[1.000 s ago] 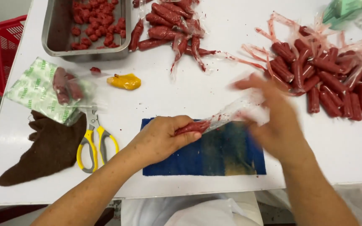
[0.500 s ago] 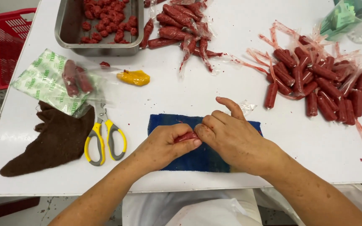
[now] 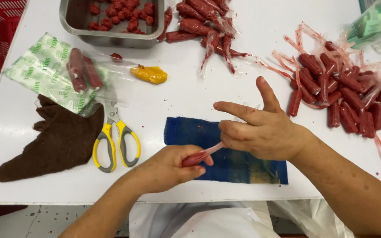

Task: Manually twisting and tying the ends of plastic-encased sausage links on a production table.

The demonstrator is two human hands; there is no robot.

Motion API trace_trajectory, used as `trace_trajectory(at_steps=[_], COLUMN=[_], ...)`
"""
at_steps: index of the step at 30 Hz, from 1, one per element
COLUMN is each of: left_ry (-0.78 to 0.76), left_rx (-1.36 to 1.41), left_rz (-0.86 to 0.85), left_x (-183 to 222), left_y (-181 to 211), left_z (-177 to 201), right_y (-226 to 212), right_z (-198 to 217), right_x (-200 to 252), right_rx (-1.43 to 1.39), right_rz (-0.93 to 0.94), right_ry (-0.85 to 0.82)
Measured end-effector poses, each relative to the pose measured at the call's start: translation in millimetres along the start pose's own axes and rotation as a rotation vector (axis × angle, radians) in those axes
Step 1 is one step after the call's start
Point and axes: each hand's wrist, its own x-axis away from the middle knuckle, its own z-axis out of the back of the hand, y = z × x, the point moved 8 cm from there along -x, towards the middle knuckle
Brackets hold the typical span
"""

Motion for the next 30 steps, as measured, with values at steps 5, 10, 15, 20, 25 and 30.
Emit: trace_trajectory(at_steps=[5,10,15,20,25,30], left_ry=[0.124,0.54,0.76,0.761,1.11,1.142], left_rx=[0.273,0.218,0.233,0.056,-0.444,-0.197], left_rz=[-0.274,-0.269,-0.136,-0.065,-0.485,-0.779], left_x=[-14,18,59,39,60,54], left_y=[21,23,-21,-59,12,44], left_z=[26,64,103,94,132,136], right_y=[0,41,94,205,126,31], right_z=[-30,-23,-68,-172,-201,-152], right_x=[-35,-79,-153,-207,-171,-109], right_rx=[-0.083,0.011,-0.053,-0.244,-0.315,-1.784], right_rz=[-0.035,0.117,0.16,-0.562,-0.37,-0.713], right_ry=[-0.017,0.105,0.343,-0.047,-0.132,0.158])
